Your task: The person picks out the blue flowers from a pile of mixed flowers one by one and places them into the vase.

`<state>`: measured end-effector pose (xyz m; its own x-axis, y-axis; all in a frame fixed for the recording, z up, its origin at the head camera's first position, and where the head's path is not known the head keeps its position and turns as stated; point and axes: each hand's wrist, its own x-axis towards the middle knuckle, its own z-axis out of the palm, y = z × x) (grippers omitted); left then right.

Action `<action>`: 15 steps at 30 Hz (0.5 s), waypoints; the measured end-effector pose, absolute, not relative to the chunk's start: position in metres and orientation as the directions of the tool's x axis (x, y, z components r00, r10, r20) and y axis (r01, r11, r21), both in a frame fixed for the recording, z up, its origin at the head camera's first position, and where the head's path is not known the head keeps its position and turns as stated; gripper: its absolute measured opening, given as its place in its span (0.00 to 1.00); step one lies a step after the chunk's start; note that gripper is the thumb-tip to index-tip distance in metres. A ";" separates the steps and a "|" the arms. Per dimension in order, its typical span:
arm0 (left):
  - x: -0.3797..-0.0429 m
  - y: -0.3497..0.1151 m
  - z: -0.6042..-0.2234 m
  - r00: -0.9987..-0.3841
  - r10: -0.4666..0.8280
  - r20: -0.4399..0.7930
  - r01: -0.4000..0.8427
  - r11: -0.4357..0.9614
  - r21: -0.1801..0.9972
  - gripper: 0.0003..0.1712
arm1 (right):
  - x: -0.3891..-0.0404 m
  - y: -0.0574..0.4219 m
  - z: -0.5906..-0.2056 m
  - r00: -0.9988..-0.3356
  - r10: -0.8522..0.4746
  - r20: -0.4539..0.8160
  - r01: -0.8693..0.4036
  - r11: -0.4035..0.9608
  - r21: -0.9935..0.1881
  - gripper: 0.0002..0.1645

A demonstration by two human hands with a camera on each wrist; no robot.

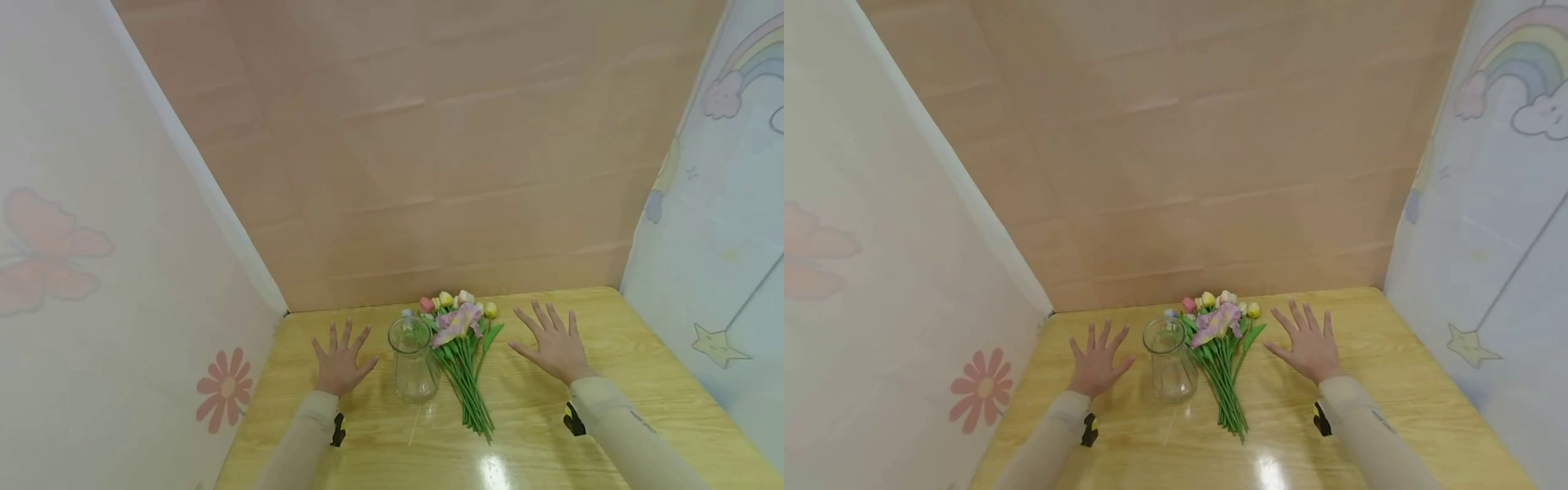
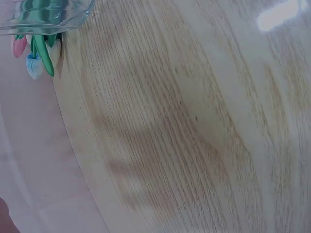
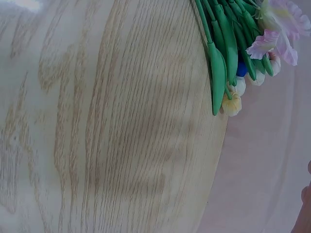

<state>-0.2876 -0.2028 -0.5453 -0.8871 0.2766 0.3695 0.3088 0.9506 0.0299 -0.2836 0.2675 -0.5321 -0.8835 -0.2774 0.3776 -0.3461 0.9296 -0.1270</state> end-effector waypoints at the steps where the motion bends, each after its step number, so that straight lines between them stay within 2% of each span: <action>1: -0.288 -0.203 -0.545 -0.886 0.275 0.373 0.312 0.949 0.041 0.39 | -0.284 0.267 -0.531 -0.883 -0.278 0.378 -0.347 0.929 -0.127 0.46; 5: -0.287 -0.203 -0.544 -0.901 0.270 0.340 0.322 0.941 0.104 0.39 | -0.287 0.266 -0.531 -0.892 -0.283 0.353 -0.347 0.928 -0.133 0.46; 7: -0.286 -0.203 -0.544 -0.920 0.269 0.286 0.323 0.932 0.164 0.37 | -0.287 0.265 -0.532 -0.897 -0.289 0.335 -0.351 0.926 -0.140 0.45; 11: -0.281 -0.202 -0.548 -0.948 0.289 0.132 0.315 0.909 0.274 0.25 | -0.285 0.265 -0.537 -0.911 -0.295 0.289 -0.351 0.922 -0.166 0.41; 15: -0.274 -0.199 -0.551 -0.948 0.317 -0.043 0.284 0.896 0.341 0.10 | -0.279 0.266 -0.541 -0.946 -0.291 0.143 -0.318 0.919 -0.231 0.32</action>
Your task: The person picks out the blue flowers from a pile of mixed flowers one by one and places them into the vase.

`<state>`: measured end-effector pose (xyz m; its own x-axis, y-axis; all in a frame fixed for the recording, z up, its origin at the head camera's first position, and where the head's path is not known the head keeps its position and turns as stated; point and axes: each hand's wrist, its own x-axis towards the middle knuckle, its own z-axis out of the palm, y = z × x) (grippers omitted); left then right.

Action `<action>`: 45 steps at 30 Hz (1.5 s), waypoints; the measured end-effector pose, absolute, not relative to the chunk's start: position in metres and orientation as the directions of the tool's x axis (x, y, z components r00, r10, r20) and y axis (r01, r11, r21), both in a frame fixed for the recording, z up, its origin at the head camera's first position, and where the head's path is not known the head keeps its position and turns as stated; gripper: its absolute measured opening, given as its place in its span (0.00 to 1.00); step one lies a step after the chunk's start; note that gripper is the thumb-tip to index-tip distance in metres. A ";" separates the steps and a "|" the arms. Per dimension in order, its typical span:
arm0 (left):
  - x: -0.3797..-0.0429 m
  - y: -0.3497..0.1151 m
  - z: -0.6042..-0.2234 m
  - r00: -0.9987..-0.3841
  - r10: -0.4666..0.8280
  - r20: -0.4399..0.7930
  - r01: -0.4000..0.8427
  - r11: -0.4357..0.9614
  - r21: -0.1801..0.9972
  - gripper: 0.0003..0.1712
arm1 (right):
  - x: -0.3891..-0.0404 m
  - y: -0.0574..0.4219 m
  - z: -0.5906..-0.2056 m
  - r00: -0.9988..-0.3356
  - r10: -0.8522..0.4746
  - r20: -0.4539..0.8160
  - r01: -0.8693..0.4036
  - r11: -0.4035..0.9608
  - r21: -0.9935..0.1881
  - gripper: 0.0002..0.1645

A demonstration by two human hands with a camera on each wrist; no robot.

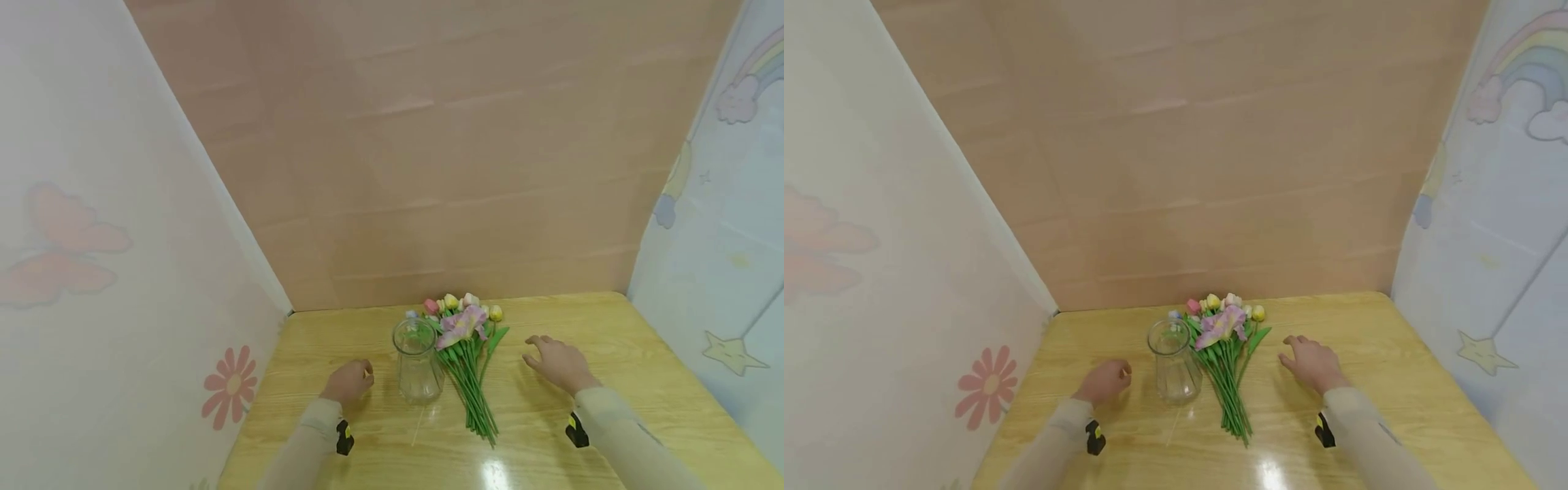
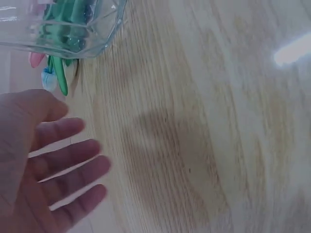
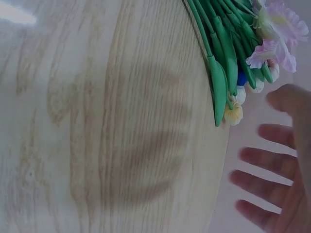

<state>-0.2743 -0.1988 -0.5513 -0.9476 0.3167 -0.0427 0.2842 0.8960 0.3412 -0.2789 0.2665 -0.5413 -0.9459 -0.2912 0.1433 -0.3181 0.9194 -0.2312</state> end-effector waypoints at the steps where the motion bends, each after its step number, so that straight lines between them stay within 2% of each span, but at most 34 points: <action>1: -0.273 -0.197 -0.552 -0.943 0.323 -0.078 0.277 0.893 0.354 0.07 | -0.276 0.268 -0.542 -0.951 -0.291 0.103 -0.309 0.917 -0.253 0.28; 5: -0.269 -0.193 -0.554 -0.925 0.352 -0.143 0.286 0.893 0.347 0.04 | -0.270 0.272 -0.545 -0.952 -0.307 0.006 -0.295 0.907 -0.299 0.14; 9: -0.267 -0.189 -0.546 -0.910 0.372 -0.183 0.288 0.885 0.366 0.07 | -0.270 0.274 -0.549 -0.952 -0.306 -0.029 -0.282 0.905 -0.317 0.10; 11: -0.267 -0.187 -0.540 -0.894 0.395 -0.210 0.287 0.866 0.409 0.15 | -0.269 0.274 -0.549 -0.952 -0.304 -0.034 -0.276 0.903 -0.328 0.10; 13: -0.268 -0.184 -0.535 -0.879 0.420 -0.226 0.268 0.827 0.494 0.29 | -0.268 0.273 -0.547 -0.952 -0.304 -0.039 -0.274 0.902 -0.335 0.11; 17: -0.269 -0.167 -0.531 -0.885 0.442 -0.148 0.229 0.689 0.688 0.56 | -0.265 0.271 -0.544 -0.954 -0.297 -0.031 -0.268 0.899 -0.345 0.12; 21: -0.270 -0.143 -0.540 -0.925 0.379 -0.007 0.222 0.557 0.800 0.66 | -0.264 0.268 -0.543 -0.956 -0.292 -0.011 -0.269 0.896 -0.354 0.11; 27: -0.272 -0.113 -0.549 -0.946 0.282 0.156 0.260 0.381 0.887 0.66 | -0.262 0.266 -0.550 -0.961 -0.276 -0.002 -0.258 0.902 -0.345 0.11; 32: -0.268 -0.098 -0.536 -0.925 0.247 0.289 0.338 0.187 0.923 0.58 | -0.255 0.267 -0.554 -0.964 -0.267 -0.012 -0.246 0.904 -0.350 0.10; 39: -0.256 -0.093 -0.525 -0.952 0.188 0.243 0.281 0.214 0.936 0.48 | -0.252 0.268 -0.555 -0.967 -0.254 -0.013 -0.234 0.909 -0.345 0.10; 45: -0.265 -0.092 -0.546 -0.960 0.166 0.227 0.255 0.172 0.952 0.47 | -0.252 0.268 -0.555 -0.969 -0.246 -0.027 -0.222 0.912 -0.346 0.10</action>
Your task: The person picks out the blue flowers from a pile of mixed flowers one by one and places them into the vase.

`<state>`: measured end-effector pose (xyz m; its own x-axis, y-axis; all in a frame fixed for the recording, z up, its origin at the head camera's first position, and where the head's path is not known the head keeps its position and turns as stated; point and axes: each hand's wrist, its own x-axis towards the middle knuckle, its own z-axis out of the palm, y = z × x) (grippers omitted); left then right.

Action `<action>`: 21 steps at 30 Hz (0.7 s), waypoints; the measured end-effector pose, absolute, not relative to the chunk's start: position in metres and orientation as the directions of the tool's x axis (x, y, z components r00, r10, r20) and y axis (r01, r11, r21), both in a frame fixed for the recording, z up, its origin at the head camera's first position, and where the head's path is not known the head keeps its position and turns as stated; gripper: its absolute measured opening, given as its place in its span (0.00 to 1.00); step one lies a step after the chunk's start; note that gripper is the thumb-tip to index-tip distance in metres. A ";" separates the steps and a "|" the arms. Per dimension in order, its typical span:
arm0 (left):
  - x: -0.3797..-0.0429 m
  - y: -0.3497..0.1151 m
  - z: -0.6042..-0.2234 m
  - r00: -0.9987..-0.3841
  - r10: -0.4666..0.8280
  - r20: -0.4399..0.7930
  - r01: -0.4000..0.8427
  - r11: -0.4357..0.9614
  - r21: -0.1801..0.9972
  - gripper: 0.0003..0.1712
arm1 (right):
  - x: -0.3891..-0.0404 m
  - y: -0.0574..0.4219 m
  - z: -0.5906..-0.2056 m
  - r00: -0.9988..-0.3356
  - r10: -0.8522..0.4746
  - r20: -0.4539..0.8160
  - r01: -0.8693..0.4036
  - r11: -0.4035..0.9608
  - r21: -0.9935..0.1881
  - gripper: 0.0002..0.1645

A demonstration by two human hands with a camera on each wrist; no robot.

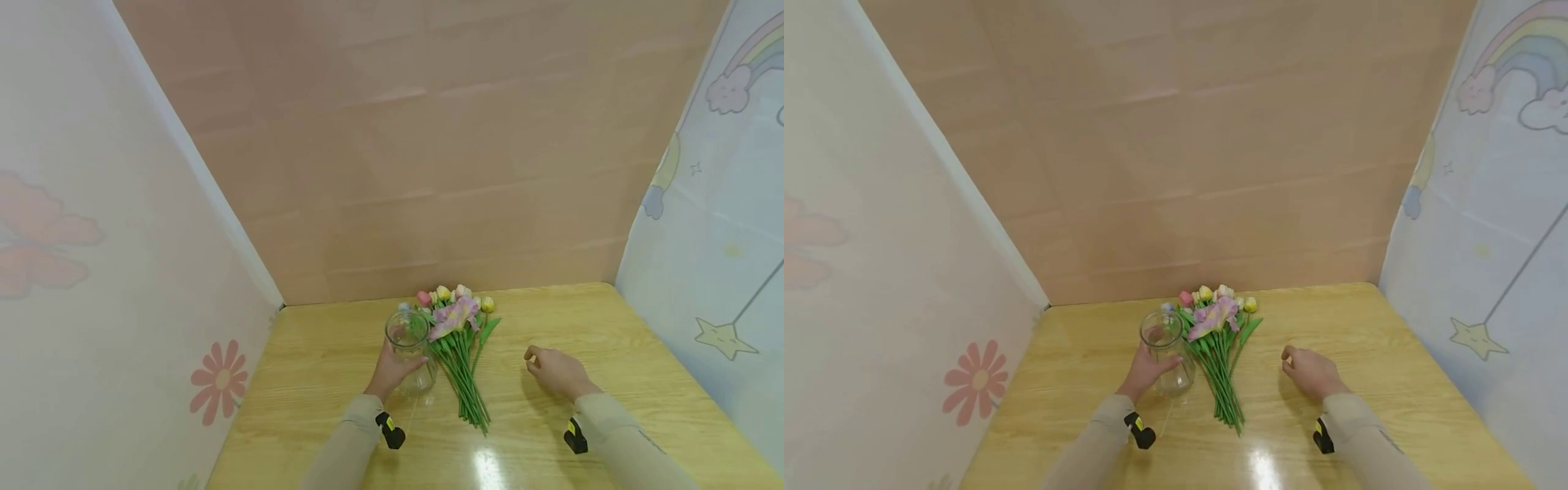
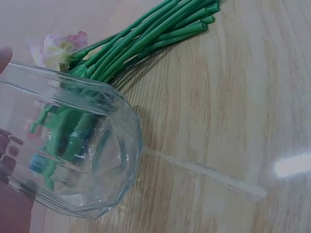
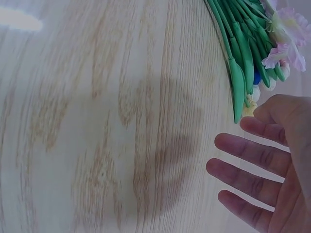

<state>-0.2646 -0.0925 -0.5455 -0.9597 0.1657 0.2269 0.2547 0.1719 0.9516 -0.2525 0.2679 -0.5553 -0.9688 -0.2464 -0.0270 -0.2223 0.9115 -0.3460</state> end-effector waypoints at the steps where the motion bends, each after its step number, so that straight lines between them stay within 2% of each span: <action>1: -0.266 -0.092 -0.549 -0.963 0.161 0.217 0.244 0.173 0.954 0.47 | -0.252 0.267 -0.555 -0.969 -0.246 -0.030 -0.221 0.911 -0.349 0.10; 8: -0.269 -0.090 -0.564 -0.962 0.169 0.213 0.239 0.153 0.959 0.43 | -0.253 0.263 -0.550 -0.967 -0.252 -0.035 -0.224 0.909 -0.352 0.11; 13: -0.265 -0.089 -0.554 -0.956 0.196 0.218 0.244 0.115 0.963 0.46 | -0.254 0.256 -0.544 -0.962 -0.274 -0.023 -0.247 0.900 -0.359 0.11; 21: -0.250 -0.091 -0.541 -0.958 0.216 0.190 0.218 0.114 0.969 0.51 | -0.248 0.201 -0.556 -0.961 -0.275 -0.016 -0.242 0.868 -0.433 0.04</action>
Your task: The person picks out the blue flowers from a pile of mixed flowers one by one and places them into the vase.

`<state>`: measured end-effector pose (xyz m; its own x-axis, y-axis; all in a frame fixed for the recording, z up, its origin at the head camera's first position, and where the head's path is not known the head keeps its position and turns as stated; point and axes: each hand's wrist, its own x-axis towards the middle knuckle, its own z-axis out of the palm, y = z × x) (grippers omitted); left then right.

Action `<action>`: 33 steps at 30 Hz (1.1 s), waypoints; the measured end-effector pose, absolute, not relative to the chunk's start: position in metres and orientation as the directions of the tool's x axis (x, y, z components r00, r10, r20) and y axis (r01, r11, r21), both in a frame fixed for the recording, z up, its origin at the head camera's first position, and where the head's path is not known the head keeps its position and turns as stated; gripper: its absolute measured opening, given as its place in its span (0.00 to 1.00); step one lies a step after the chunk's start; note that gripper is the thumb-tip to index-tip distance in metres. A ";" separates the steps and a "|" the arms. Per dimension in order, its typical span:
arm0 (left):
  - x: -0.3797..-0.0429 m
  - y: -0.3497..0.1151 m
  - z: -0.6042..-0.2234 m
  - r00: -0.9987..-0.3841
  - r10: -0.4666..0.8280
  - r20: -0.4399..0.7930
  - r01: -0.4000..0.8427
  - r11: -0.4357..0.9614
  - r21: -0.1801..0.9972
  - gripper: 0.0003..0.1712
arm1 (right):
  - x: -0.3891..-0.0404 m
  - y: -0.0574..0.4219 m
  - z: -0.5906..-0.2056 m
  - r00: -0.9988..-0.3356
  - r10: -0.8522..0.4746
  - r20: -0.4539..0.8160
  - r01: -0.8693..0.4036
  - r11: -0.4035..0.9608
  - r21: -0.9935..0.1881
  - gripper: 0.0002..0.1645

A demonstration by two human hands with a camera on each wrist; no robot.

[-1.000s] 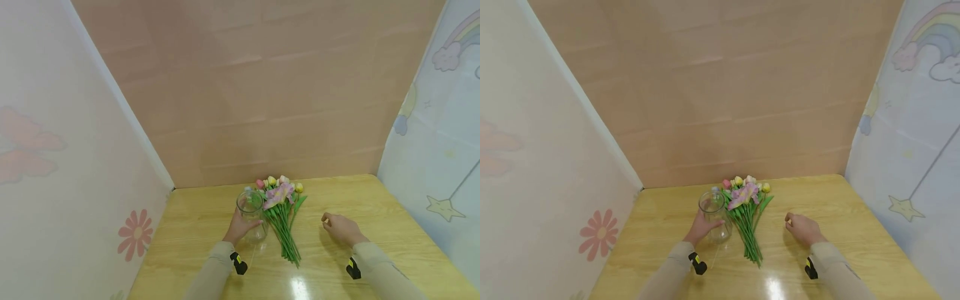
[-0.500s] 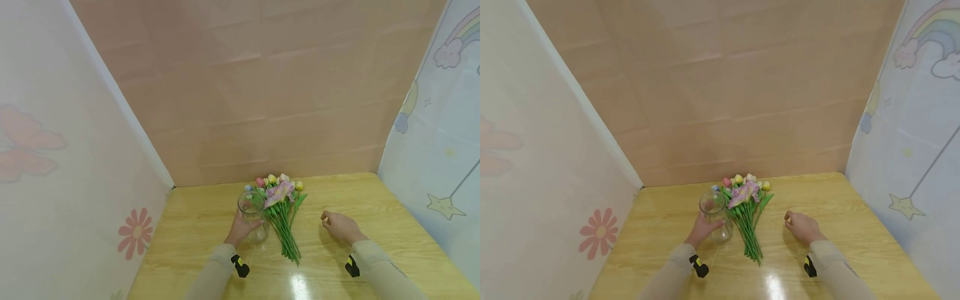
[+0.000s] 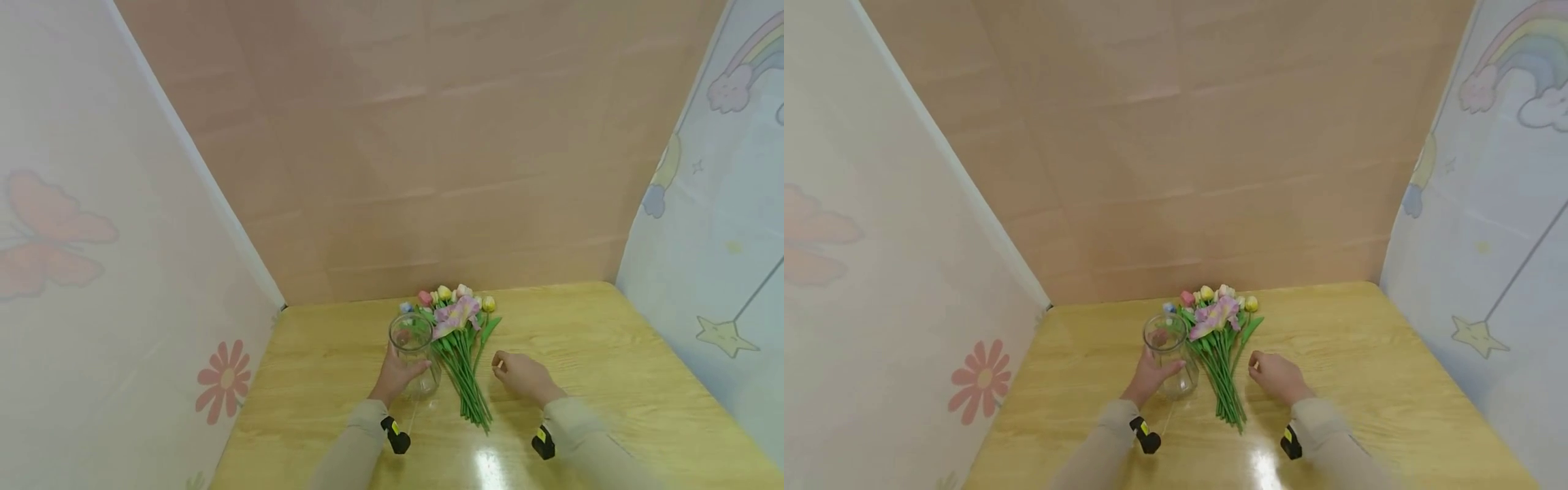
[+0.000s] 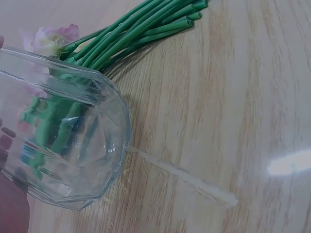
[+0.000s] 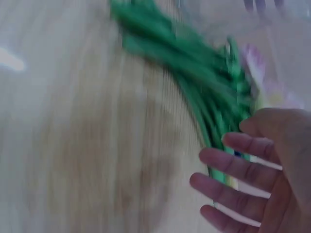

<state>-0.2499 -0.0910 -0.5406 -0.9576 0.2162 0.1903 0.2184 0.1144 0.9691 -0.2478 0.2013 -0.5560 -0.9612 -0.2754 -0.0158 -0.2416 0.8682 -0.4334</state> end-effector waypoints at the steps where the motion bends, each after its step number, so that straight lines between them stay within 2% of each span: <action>1: -0.252 -0.091 -0.545 -0.959 0.211 0.190 0.217 0.117 0.969 0.51 | -0.246 0.192 -0.559 -0.964 -0.266 -0.016 -0.231 0.864 -0.446 0.03; 8: -0.258 -0.087 -0.573 -0.966 0.176 0.189 0.210 0.111 0.971 0.52 | -0.234 0.155 -0.584 -0.983 -0.182 -0.027 -0.143 0.846 -0.514 0.07; 15: -0.248 -0.089 -0.550 -0.966 0.199 0.167 0.191 0.103 0.976 0.52 | -0.245 0.149 -0.589 -0.992 -0.123 -0.010 -0.094 0.806 -0.585 0.07; 21: -0.249 -0.090 -0.544 -0.962 0.207 0.176 0.203 0.118 0.972 0.50 | -0.255 0.149 -0.593 -0.994 -0.104 -0.032 -0.055 0.736 -0.675 0.06; 28: -0.250 -0.090 -0.546 -0.966 0.206 0.155 0.185 0.131 0.974 0.52 | -0.256 0.152 -0.586 -0.995 -0.077 0.057 -0.092 0.605 -0.791 0.06; 33: -0.250 -0.090 -0.547 -0.967 0.203 0.155 0.185 0.139 0.973 0.53 | -0.256 0.158 -0.572 -0.988 -0.005 0.153 -0.127 0.584 -0.802 0.12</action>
<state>-0.2498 -0.0896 -0.5473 -0.9667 0.2033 0.1553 0.1855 0.1388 0.9728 -0.2557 0.1578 -0.5719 -0.9882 -0.0053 0.1530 -0.1272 0.5841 -0.8016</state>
